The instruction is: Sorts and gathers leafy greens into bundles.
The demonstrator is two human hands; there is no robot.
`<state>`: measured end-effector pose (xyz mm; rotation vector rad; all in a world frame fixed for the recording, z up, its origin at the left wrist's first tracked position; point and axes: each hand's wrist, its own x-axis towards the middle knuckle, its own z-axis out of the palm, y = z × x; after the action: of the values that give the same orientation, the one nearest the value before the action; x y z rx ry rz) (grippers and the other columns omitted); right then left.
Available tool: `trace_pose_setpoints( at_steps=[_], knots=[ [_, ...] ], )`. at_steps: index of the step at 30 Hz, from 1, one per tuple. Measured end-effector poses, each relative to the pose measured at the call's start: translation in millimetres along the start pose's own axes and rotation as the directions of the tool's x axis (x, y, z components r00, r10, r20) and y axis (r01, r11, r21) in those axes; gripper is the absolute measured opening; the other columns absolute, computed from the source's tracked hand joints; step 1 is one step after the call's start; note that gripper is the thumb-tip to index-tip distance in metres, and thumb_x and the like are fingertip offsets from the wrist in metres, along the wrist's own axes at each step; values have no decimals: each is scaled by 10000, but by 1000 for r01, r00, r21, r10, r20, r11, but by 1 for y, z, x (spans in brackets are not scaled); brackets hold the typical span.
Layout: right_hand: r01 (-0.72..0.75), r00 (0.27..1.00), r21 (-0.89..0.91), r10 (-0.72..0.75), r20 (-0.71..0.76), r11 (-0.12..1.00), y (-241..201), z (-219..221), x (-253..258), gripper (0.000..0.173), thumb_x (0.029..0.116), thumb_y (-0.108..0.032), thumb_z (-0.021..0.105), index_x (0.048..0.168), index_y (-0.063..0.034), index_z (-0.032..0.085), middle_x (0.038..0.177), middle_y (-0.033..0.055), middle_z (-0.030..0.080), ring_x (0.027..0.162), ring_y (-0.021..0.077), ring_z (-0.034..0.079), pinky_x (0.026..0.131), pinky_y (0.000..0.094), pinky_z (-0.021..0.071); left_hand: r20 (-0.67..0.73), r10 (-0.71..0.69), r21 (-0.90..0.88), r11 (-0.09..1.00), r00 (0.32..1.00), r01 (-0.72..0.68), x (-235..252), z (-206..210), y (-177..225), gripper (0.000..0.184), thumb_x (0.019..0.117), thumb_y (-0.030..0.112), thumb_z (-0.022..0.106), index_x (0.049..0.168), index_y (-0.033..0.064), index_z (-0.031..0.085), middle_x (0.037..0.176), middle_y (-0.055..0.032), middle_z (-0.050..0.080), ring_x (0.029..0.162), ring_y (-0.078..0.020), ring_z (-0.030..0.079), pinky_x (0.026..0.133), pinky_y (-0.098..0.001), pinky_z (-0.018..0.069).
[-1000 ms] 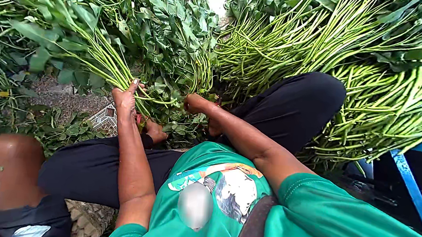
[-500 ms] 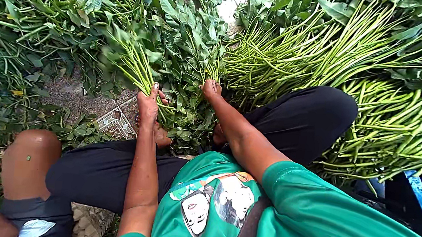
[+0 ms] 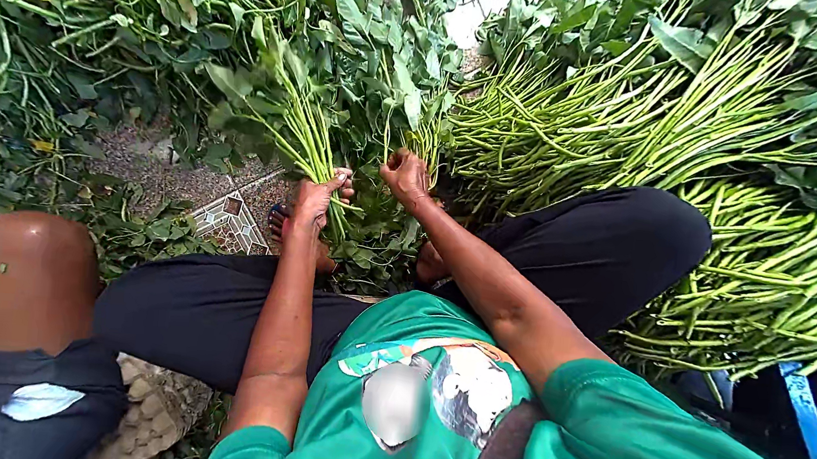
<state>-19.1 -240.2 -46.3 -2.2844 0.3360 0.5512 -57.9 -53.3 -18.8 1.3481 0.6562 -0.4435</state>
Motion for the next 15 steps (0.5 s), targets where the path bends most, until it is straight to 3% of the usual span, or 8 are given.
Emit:
trace_pose_setpoints(
  at_steps=[2, 5, 8, 9, 10, 11, 14, 15],
  knots=[
    [124, 992, -14, -123, 24, 992, -7, 6, -26, 267, 925, -248, 667, 1070, -26, 693, 972, 176, 716, 942, 368, 698, 810, 615, 538, -12, 39, 23, 999, 999, -39, 3, 3, -4, 167, 1024, 77, 609, 1152, -2, 682, 969, -86, 729, 699, -127, 681, 607, -254, 573],
    [316, 948, -77, -311, 71, 946, -10, 18, -58, 271, 952, -237, 660, 1084, -5, 703, 1020, 180, 724, 963, 366, 708, 855, 608, 541, -41, 30, 11, 999, 999, -30, 5, 7, -7, 191, 1036, 125, 608, 1160, -2, 679, 922, -85, 744, 630, -116, 660, 544, -235, 534],
    [548, 830, -164, -558, -18, 820, -7, 28, -75, 241, 941, -211, 676, 990, 22, 709, 979, 194, 730, 889, 356, 715, 817, 577, 515, -34, -26, -31, 999, 999, 25, 3, 6, -7, 239, 1059, 205, 581, 1125, 7, 697, 809, -57, 719, 563, -92, 615, 499, -213, 500],
    [543, 834, -190, -551, 8, 818, -22, 12, -90, 218, 946, -189, 680, 1003, 19, 709, 997, 187, 731, 911, 336, 713, 847, 545, 508, -22, -36, -45, 998, 999, 35, 3, 4, -7, 251, 1061, 220, 576, 1109, 12, 709, 800, -51, 713, 563, -90, 607, 502, -209, 496],
    [443, 896, -206, -424, 130, 872, -53, -19, -115, 202, 978, -150, 673, 1098, 10, 695, 1107, 174, 723, 1032, 306, 700, 958, 498, 495, -6, -43, -63, 997, 999, 43, 3, 1, -6, 265, 1062, 230, 574, 1103, 13, 720, 807, -55, 715, 573, -95, 608, 513, -214, 499],
    [350, 932, -180, -321, 170, 919, -75, -38, -132, 196, 979, -97, 669, 1141, 13, 685, 1159, 170, 713, 1082, 277, 689, 998, 449, 492, 15, -42, -78, 996, 999, 43, 2, -1, -5, 268, 1062, 233, 573, 1106, 15, 723, 826, -61, 718, 593, -102, 615, 531, -221, 508],
    [59, 969, 119, -86, 233, 991, -98, -53, -135, 223, 1012, -33, 612, 1225, 33, 631, 1287, 172, 655, 1165, 207, 651, 1017, 334, 501, 26, 14, -91, 996, 1000, -11, 0, -3, -1, 177, 1027, 147, 626, 1105, 5, 699, 861, -68, 711, 628, -110, 638, 573, -235, 556],
    [87, 961, 242, -146, 236, 966, -80, -40, -114, 278, 1023, -82, 615, 1271, 42, 598, 1328, 204, 620, 1177, 242, 648, 1012, 363, 517, 5, 41, -69, 997, 999, -40, 0, -3, 0, 141, 1003, 104, 654, 1098, 5, 684, 869, -63, 710, 637, -104, 637, 589, -237, 559]
  ],
)
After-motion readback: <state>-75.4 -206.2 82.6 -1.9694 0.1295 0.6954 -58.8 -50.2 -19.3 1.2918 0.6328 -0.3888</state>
